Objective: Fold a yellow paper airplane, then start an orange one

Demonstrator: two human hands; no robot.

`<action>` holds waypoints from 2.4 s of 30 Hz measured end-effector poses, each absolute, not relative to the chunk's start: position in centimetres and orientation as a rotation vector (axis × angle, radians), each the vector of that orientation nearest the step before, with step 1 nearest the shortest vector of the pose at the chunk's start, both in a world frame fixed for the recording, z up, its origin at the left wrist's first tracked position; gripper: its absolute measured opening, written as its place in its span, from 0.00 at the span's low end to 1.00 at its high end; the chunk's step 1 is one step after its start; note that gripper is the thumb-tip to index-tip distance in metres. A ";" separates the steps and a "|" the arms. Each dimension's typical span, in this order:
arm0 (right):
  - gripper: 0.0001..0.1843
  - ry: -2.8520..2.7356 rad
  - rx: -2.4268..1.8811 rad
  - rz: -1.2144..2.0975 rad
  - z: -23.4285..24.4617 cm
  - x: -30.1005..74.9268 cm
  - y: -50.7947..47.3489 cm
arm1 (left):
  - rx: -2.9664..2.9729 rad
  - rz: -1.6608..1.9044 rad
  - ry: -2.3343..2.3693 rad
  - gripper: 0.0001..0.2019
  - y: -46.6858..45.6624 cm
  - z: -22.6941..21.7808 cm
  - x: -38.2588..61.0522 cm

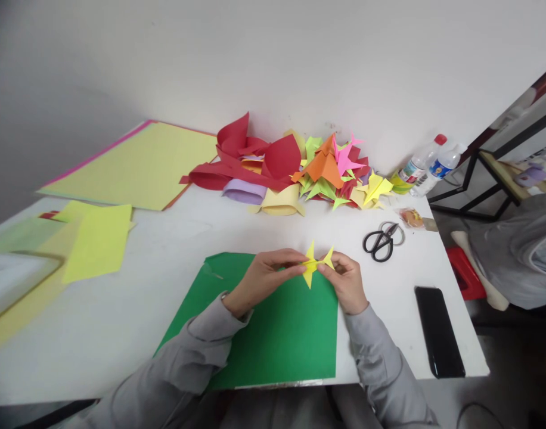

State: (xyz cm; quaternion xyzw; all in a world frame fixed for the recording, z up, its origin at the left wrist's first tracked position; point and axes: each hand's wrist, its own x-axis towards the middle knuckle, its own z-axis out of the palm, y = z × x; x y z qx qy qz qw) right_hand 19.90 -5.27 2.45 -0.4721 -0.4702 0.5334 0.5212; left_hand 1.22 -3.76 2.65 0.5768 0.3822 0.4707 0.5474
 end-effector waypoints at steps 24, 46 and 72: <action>0.03 -1.365 -1.123 1.191 2.8 19.7 -5.5 | 1.235 1.039 0.870 0.13 -4.1 2.9 1.2; 0.05 -1.320 -1.146 1.142 2.7 19.7 -5.5 | 1.403 0.965 0.920 0.10 -3.6 3.0 1.1; 0.11 -1.457 -1.076 1.436 3.8 20.1 -5.3 | 1.235 0.312 0.668 0.15 -4.2 3.0 1.2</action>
